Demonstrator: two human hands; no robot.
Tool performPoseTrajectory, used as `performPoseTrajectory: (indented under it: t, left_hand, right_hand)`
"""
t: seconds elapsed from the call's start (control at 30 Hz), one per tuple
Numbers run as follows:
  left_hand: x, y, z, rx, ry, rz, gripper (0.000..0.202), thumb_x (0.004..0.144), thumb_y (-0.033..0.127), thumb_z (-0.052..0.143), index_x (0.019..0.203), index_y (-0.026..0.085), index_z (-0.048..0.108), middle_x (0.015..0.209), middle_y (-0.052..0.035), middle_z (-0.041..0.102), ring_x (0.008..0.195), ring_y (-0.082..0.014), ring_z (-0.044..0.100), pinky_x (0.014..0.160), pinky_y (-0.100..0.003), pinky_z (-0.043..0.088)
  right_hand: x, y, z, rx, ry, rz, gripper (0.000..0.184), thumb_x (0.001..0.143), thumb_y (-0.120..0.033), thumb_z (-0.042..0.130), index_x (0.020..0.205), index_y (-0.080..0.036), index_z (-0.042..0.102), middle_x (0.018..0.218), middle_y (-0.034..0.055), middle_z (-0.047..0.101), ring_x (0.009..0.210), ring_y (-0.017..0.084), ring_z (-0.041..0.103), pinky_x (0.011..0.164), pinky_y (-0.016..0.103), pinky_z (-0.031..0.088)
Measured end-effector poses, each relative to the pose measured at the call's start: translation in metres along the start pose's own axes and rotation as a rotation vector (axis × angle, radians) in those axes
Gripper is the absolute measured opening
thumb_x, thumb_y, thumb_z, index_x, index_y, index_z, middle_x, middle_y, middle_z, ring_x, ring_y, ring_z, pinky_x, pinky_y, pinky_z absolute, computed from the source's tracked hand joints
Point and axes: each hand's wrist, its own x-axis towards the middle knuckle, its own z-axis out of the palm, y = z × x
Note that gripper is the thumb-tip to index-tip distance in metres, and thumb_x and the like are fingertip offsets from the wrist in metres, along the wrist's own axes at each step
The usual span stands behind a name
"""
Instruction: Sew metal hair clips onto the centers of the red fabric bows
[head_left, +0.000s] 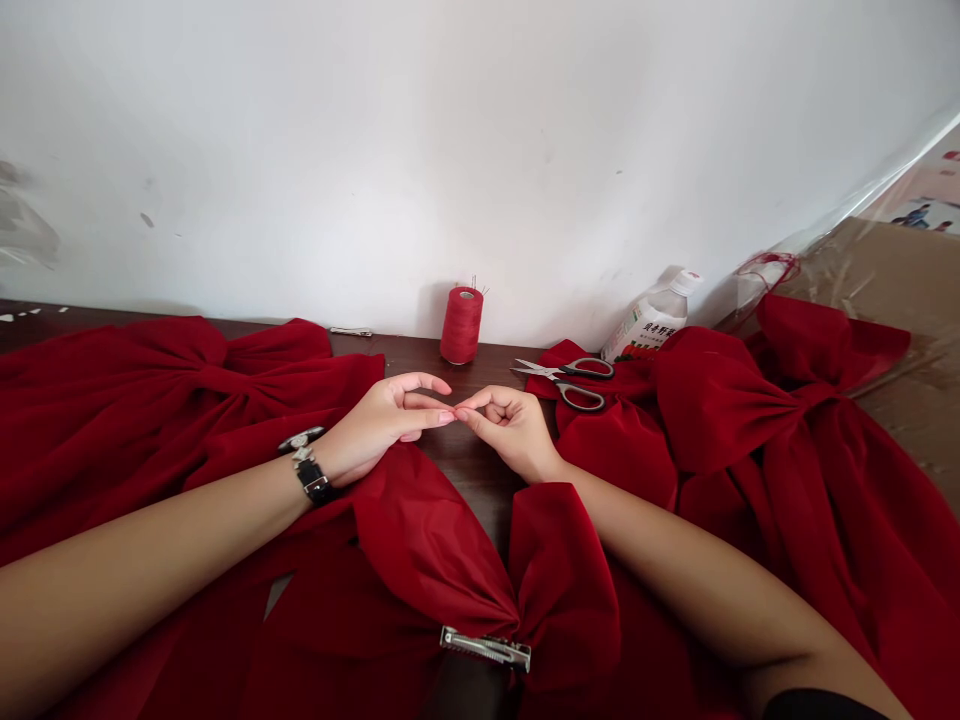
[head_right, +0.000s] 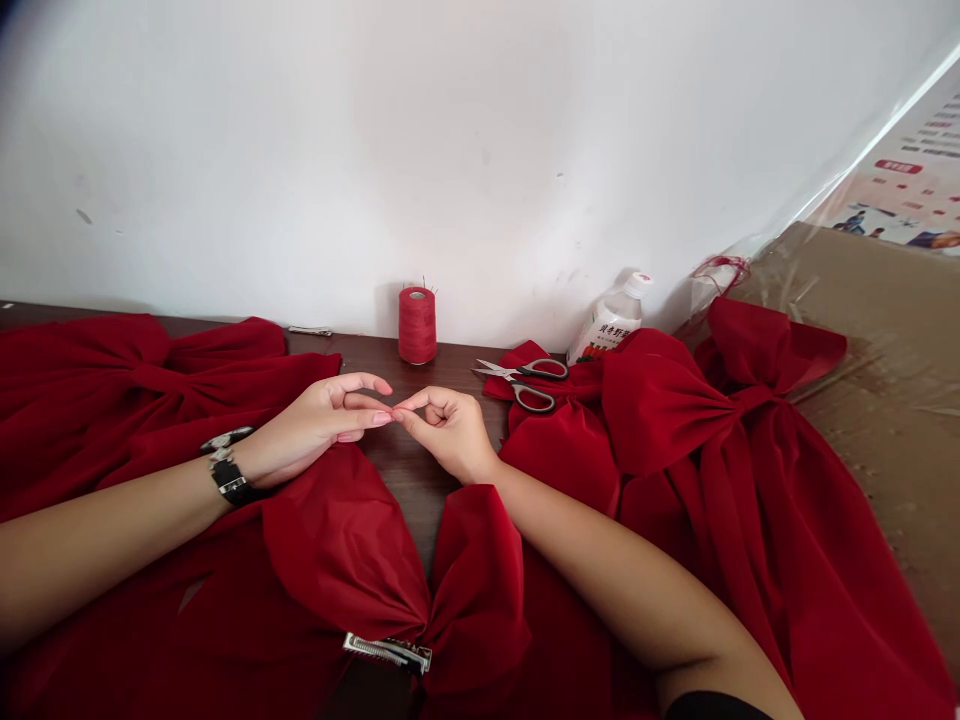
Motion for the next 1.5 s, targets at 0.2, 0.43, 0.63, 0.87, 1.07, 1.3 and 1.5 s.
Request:
performPoseTrajectory:
  t: [0.2,0.43,0.63,0.87,1.07,1.3,1.5]
  left_hand:
    - [0.0,0.001,0.001,-0.021,0.02,0.007,0.033,0.069,0.03,0.082,0.09,0.019,0.059,0.079,-0.0028,0.072,0.054,-0.0047,0.042,0.046,-0.015,0.024]
    - [-0.002,0.001,0.001,0.07,0.081,0.098,0.032,0.072,0.029,0.078,0.08,0.02,0.049,0.075,0.0017,0.07,0.054,-0.0053,0.048,0.047,-0.016,0.028]
    - [-0.007,0.006,0.005,0.227,0.094,0.227,0.031,0.072,0.028,0.074,0.072,0.02,0.044,0.072,0.0014,0.069,0.076,-0.0162,0.067,0.071,-0.026,0.048]
    - [-0.01,0.006,0.01,0.428,0.167,0.34,0.032,0.072,0.029,0.071,0.075,0.022,0.04,0.075,-0.0022,0.072,0.064,-0.0153,0.062,0.061,-0.026,0.042]
    - [-0.011,0.005,0.011,0.509,0.206,0.397,0.031,0.073,0.026,0.07,0.075,0.023,0.039,0.074,-0.0005,0.07,0.061,-0.0131,0.057,0.059,-0.025,0.04]
    - [-0.011,0.004,0.009,0.544,0.211,0.413,0.031,0.074,0.027,0.07,0.075,0.022,0.039,0.073,-0.0002,0.069,0.062,-0.0145,0.061,0.058,-0.024,0.04]
    - [-0.012,0.004,0.01,0.553,0.217,0.411,0.031,0.074,0.029,0.07,0.075,0.023,0.039,0.072,-0.0006,0.07,0.063,-0.0154,0.062,0.059,-0.025,0.041]
  right_hand:
    - [0.003,-0.005,-0.006,-0.02,0.068,-0.009,0.024,0.082,-0.03,0.063,0.101,-0.016,0.069,0.062,-0.0041,0.051,0.046,0.005,0.033,0.046,0.022,0.029]
    - [0.003,-0.011,-0.006,0.176,-0.048,0.1,0.027,0.082,-0.03,0.063,0.103,-0.022,0.048,0.106,0.0031,0.064,0.035,-0.001,0.038,0.031,0.017,0.029]
    - [0.003,-0.007,0.002,0.28,-0.209,0.248,0.03,0.076,-0.032,0.068,0.094,-0.019,0.046,0.07,-0.0051,0.063,0.036,0.003,0.046,0.037,0.016,0.034]
    - [0.006,-0.005,-0.001,0.14,-0.126,0.16,0.017,0.074,-0.029,0.066,0.078,-0.016,0.055,0.062,-0.0048,0.052,0.052,0.006,0.044,0.049,0.019,0.035]
    - [0.006,-0.006,-0.001,0.061,-0.148,0.12,0.015,0.074,-0.028,0.063,0.077,-0.015,0.056,0.065,-0.0033,0.052,0.054,0.007,0.042,0.053,0.02,0.034]
    - [0.004,-0.006,0.0,0.011,-0.152,0.106,0.014,0.075,-0.029,0.061,0.076,-0.016,0.055,0.057,-0.007,0.042,0.05,0.006,0.034,0.05,0.02,0.028]
    - [0.004,-0.007,-0.001,-0.037,-0.132,0.082,0.014,0.075,-0.029,0.061,0.074,-0.016,0.057,0.052,-0.0092,0.034,0.048,0.005,0.027,0.049,0.021,0.023]
